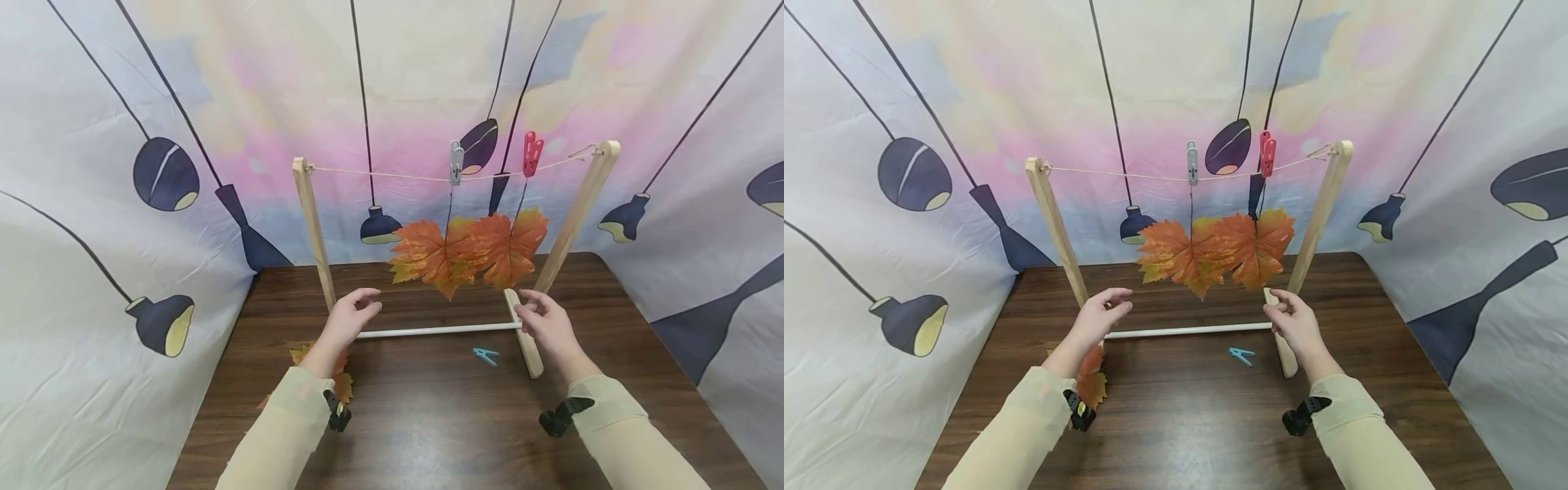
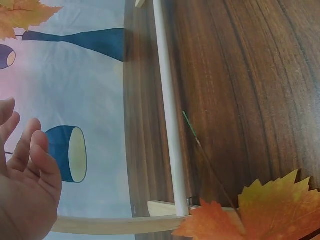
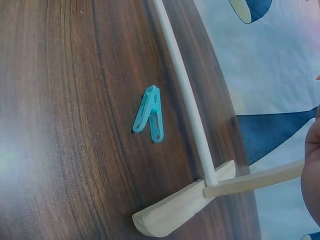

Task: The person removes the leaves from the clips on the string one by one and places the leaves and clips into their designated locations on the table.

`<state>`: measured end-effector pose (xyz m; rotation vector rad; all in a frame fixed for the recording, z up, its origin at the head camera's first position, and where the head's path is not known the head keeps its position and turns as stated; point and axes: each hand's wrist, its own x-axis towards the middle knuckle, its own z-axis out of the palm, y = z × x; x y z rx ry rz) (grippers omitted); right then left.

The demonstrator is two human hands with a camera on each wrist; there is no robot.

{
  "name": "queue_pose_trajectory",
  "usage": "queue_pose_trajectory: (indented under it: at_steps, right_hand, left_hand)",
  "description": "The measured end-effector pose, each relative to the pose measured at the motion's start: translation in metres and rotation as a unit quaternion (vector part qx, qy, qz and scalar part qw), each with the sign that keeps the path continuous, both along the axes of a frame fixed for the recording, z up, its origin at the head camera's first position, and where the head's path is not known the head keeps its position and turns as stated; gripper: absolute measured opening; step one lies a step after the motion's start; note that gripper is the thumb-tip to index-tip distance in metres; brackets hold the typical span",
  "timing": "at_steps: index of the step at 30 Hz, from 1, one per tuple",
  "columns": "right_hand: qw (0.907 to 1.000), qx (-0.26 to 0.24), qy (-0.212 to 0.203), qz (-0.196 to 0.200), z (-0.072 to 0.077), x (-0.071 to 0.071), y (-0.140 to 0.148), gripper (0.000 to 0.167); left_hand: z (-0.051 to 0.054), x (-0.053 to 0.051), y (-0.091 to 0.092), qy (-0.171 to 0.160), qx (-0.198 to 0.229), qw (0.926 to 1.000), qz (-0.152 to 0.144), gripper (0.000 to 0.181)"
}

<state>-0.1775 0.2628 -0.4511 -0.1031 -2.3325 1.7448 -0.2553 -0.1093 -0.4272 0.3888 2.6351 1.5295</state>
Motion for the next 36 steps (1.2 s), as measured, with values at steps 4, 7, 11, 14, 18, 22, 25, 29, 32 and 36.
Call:
queue_pose_trajectory:
  at_steps: [4, 7, 11, 14, 18, 22, 25, 29, 32, 36]
  right_hand:
    - [0.9999, -0.007, 0.010, 0.004, 0.003, 0.000, 0.001, 0.045]
    - [0.9998, -0.011, 0.018, 0.006, 0.006, -0.002, 0.003, 0.046]
    - [0.9999, 0.007, 0.015, 0.002, 0.012, -0.005, 0.002, 0.048]
    - [0.9998, 0.021, 0.007, 0.003, 0.015, -0.006, 0.002, 0.049]
    - [0.9998, 0.015, 0.005, 0.009, 0.017, -0.006, 0.003, 0.048]
    - [0.9999, 0.005, 0.007, 0.011, 0.020, -0.007, 0.004, 0.046]
    - [0.9999, 0.000, 0.007, 0.012, 0.022, -0.007, 0.003, 0.046]
    - [0.9998, 0.009, 0.013, 0.013, 0.023, -0.009, 0.004, 0.047]
    - [0.9996, 0.022, 0.017, 0.010, 0.025, -0.010, 0.004, 0.046]
    - [0.9996, 0.021, 0.018, 0.006, 0.029, -0.011, 0.004, 0.045]
  left_hand:
    - [0.007, -0.002, 0.000, 0.001, 0.000, 1.0000, -0.003, 0.029]
    - [0.014, -0.003, 0.001, 0.004, 0.001, 1.0000, -0.009, 0.031]
    - [0.022, -0.005, 0.003, 0.006, 0.009, 0.9999, -0.012, 0.032]
    - [0.025, -0.006, 0.004, 0.011, 0.015, 0.9998, -0.010, 0.032]
    - [0.027, -0.007, 0.004, 0.013, 0.011, 0.9998, -0.010, 0.031]
    - [0.030, -0.007, 0.003, 0.009, 0.011, 0.9998, -0.013, 0.031]
    - [0.033, -0.007, 0.003, 0.009, 0.015, 0.9997, -0.017, 0.032]
    - [0.037, -0.008, 0.003, 0.012, 0.017, 0.9995, -0.025, 0.032]
    - [0.040, -0.008, 0.004, 0.017, 0.013, 0.9994, -0.026, 0.033]
    - [0.047, -0.009, 0.006, 0.029, 0.006, 0.9993, -0.025, 0.034]
